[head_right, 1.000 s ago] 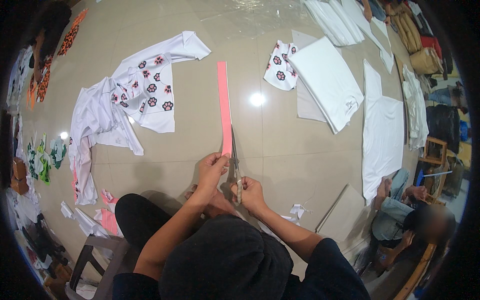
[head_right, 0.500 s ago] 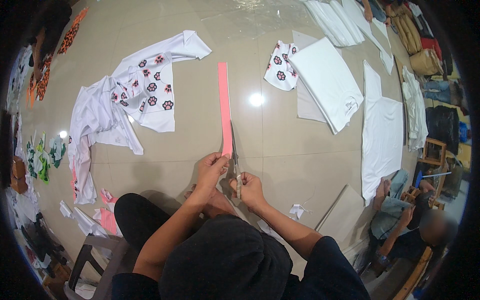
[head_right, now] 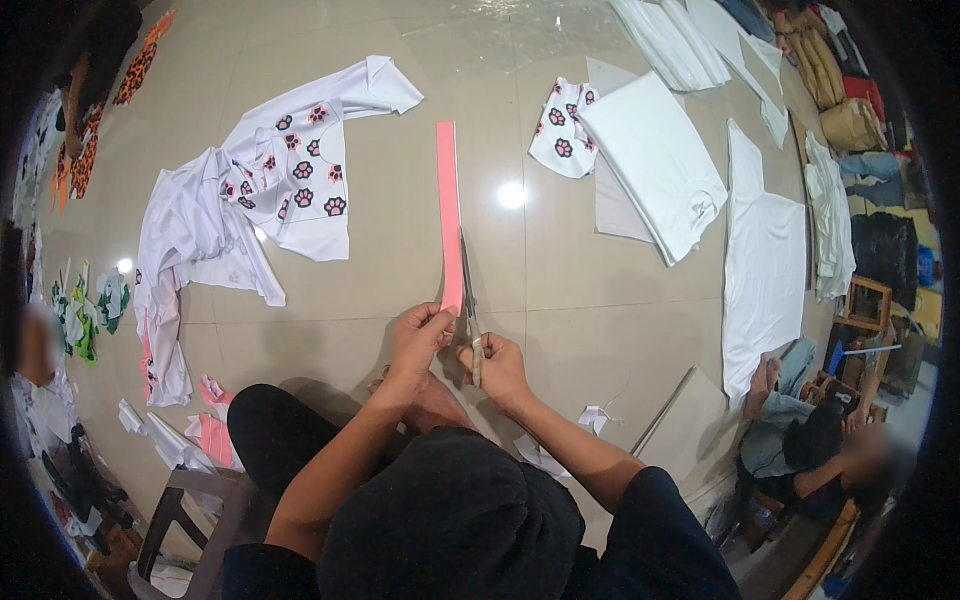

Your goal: The person cuts a long pink fabric strip into smaller pieces using shears while sitting on the floor. They then cut a white fabric piece with a paw print pattern into separate sections.

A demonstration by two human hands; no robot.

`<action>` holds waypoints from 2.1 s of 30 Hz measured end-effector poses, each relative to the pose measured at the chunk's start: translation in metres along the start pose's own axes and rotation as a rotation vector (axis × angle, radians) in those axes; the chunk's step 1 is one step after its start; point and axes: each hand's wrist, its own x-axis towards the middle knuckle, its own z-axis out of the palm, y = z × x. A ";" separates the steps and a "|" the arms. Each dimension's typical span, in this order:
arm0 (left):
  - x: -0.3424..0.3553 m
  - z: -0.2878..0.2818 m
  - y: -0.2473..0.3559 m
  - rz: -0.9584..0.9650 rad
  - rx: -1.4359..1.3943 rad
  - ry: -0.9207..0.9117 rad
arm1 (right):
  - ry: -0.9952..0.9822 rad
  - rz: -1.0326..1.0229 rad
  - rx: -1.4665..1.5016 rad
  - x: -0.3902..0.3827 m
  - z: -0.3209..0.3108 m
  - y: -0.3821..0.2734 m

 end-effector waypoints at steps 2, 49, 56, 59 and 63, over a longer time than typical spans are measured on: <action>-0.001 0.000 0.001 0.008 0.010 -0.009 | 0.011 0.017 -0.008 0.001 0.002 -0.003; -0.010 0.004 0.020 0.216 -0.074 -0.145 | -0.017 0.066 0.089 -0.013 0.007 0.009; -0.009 0.002 0.018 0.214 -0.072 -0.147 | 0.002 0.062 0.055 -0.015 0.009 0.004; -0.010 0.002 0.020 0.209 -0.075 -0.162 | -0.003 0.035 0.043 -0.009 0.008 0.004; -0.011 0.001 0.020 0.198 -0.088 -0.167 | -0.007 0.037 0.063 -0.004 0.010 0.001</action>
